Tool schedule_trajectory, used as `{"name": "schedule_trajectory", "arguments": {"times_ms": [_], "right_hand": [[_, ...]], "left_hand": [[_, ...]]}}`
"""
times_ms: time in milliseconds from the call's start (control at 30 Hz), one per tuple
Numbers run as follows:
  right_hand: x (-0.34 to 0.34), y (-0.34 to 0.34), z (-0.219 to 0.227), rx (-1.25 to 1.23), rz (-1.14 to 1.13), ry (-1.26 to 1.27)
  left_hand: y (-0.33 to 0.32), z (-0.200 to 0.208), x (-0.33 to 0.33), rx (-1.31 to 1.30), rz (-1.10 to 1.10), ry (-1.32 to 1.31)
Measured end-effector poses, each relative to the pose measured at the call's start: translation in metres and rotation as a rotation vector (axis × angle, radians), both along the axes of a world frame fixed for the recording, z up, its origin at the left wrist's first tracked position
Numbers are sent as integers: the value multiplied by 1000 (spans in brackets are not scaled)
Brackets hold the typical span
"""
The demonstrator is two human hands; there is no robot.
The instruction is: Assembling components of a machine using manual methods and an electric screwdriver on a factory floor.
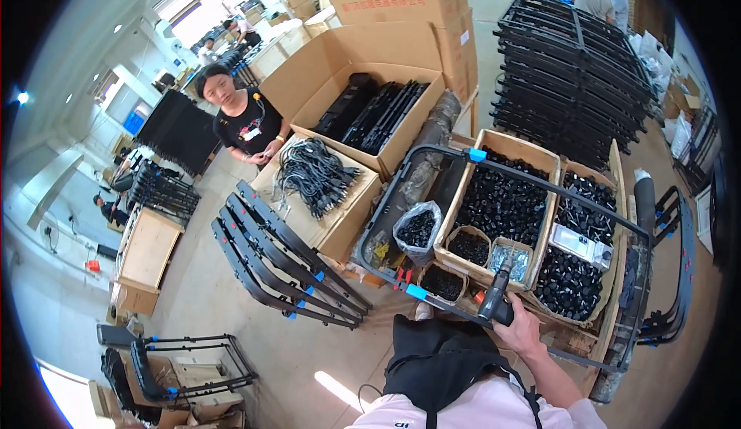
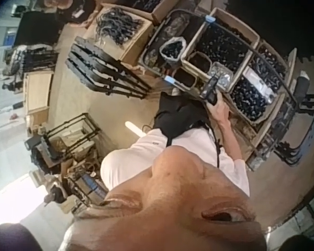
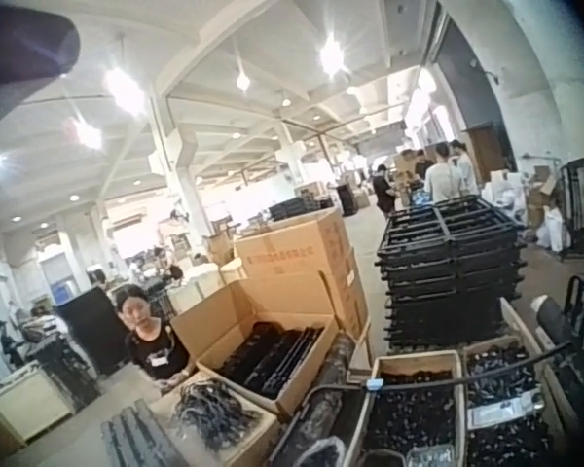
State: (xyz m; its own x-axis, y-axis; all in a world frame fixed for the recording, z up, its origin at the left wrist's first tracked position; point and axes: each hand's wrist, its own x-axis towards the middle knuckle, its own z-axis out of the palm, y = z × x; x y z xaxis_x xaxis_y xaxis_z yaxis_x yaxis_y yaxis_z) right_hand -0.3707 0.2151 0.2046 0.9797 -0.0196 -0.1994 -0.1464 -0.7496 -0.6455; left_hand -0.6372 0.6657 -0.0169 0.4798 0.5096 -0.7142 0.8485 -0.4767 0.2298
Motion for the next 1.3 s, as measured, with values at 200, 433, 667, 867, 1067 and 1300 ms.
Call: {"name": "schedule_trajectory", "arguments": {"times_ms": [200,433,667,867,1067,1300], "right_hand": [[2,17,16,-9,8,23],[12,61,23,-53,33,-56],[23,145,27,-112,39,-160],[24,212,33,-287,83,62],[2,259,36,-301,101,-108],[-36,290,22,-273,79,-121]], "left_hand": [[37,86,109,59,-89,-398],[-44,225,319,-125,-633,-805],[-107,214,372,-1192,-417,-394],[-89,182,369,-1097,-229,-494],[-44,174,353,-1174,-251,-499],[-14,176,310,-1081,-317,-494]]}}
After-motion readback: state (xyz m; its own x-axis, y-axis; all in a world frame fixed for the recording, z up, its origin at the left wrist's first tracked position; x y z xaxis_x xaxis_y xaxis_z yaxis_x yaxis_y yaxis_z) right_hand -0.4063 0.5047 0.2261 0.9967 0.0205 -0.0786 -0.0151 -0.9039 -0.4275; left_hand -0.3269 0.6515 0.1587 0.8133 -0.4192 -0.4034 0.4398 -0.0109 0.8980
